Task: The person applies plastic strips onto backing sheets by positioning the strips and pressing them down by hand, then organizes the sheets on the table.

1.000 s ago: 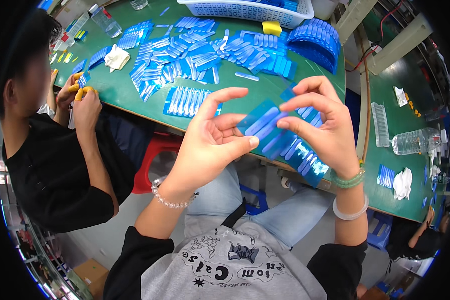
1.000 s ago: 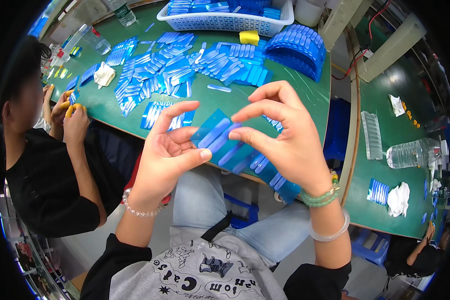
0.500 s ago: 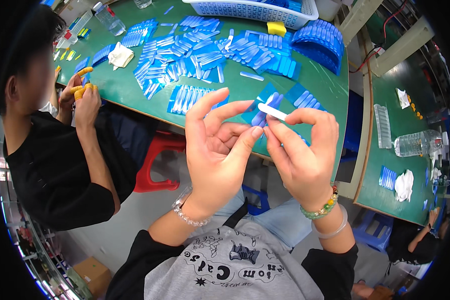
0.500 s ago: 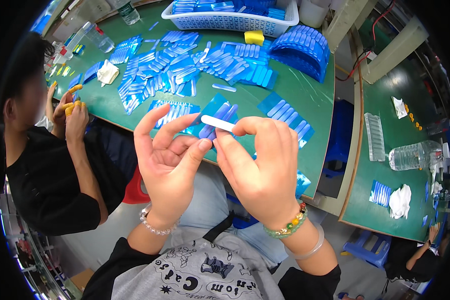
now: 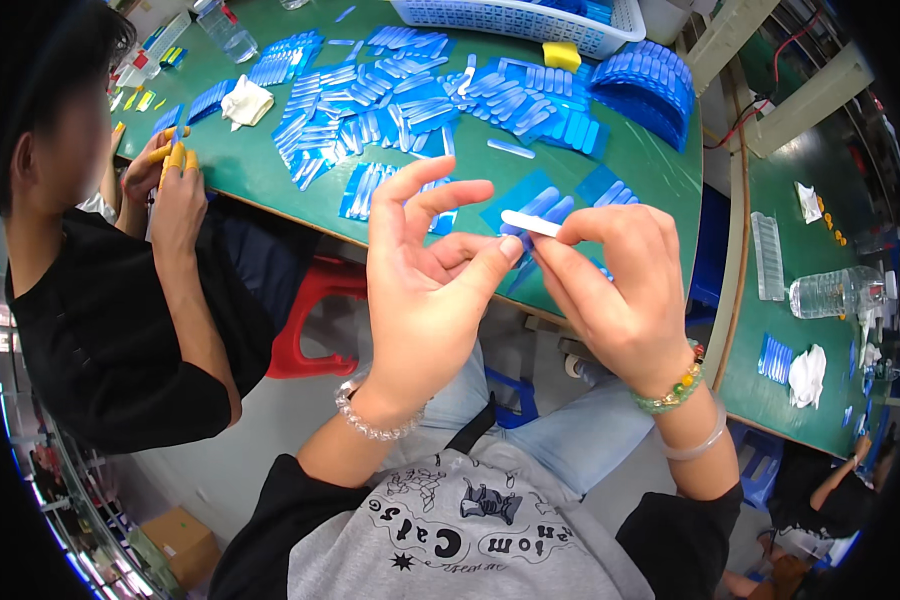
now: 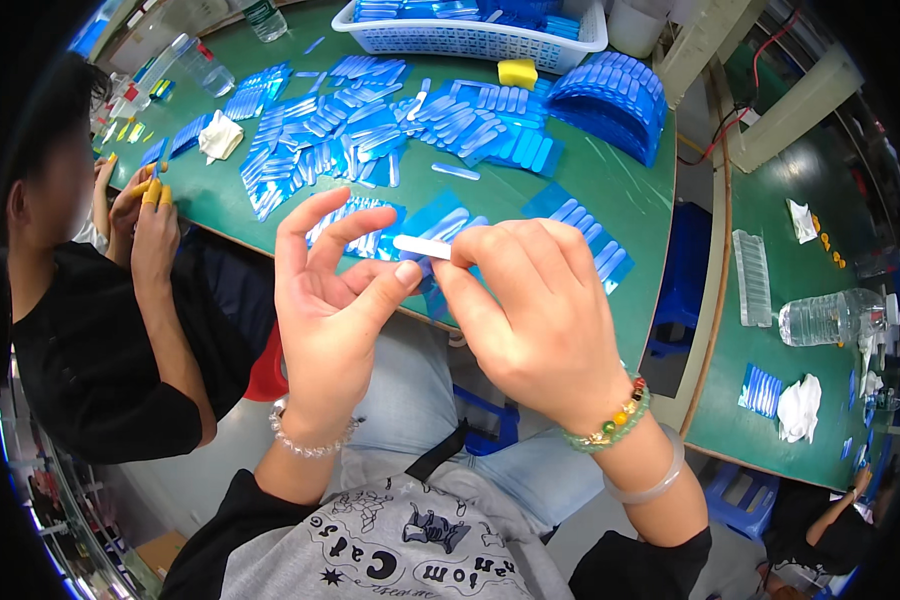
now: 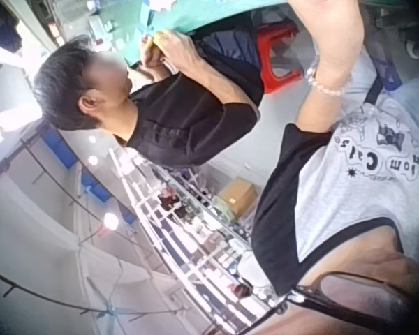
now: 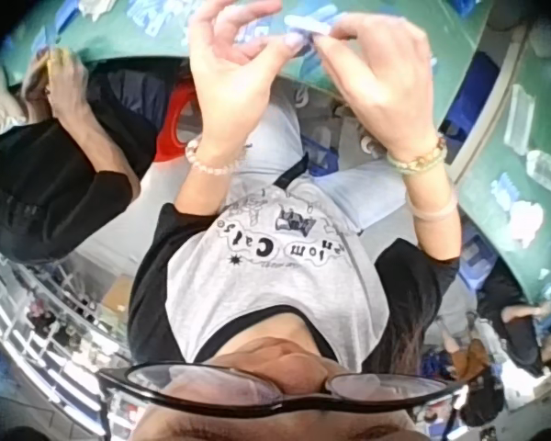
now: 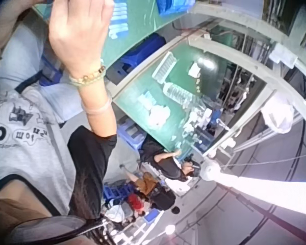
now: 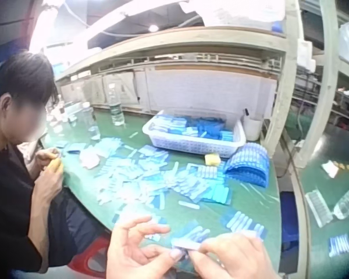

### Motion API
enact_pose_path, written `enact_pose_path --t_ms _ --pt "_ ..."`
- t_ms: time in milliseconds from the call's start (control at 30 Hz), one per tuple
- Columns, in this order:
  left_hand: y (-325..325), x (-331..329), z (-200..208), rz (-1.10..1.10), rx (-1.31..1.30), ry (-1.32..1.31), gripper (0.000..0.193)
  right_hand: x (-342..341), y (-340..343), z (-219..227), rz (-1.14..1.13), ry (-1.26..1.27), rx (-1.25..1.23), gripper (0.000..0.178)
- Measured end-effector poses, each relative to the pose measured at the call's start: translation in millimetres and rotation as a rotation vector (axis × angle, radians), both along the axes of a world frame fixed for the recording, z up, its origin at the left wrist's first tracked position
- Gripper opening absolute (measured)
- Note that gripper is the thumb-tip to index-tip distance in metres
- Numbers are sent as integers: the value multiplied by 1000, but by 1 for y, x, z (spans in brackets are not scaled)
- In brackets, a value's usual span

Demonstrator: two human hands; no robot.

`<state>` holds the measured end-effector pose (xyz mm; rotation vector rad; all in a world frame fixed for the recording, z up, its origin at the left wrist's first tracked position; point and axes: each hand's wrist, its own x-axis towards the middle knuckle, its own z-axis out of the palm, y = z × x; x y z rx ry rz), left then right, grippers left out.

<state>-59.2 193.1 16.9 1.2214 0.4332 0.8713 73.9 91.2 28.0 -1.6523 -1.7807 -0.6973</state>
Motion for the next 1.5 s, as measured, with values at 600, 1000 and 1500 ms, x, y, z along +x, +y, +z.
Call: enact_pose_path --t_ms 600,1000,1500 --pt "0 -1 -2 5 34 32 65 7 8 -3 -60 200 95 20" --pt "24 -1 -32 21 67 123 22 28 -7 -26 -99 1130 190 13" --pt "20 55 -29 113 440 207 9 31 -6 -34 -339 632 358 12"
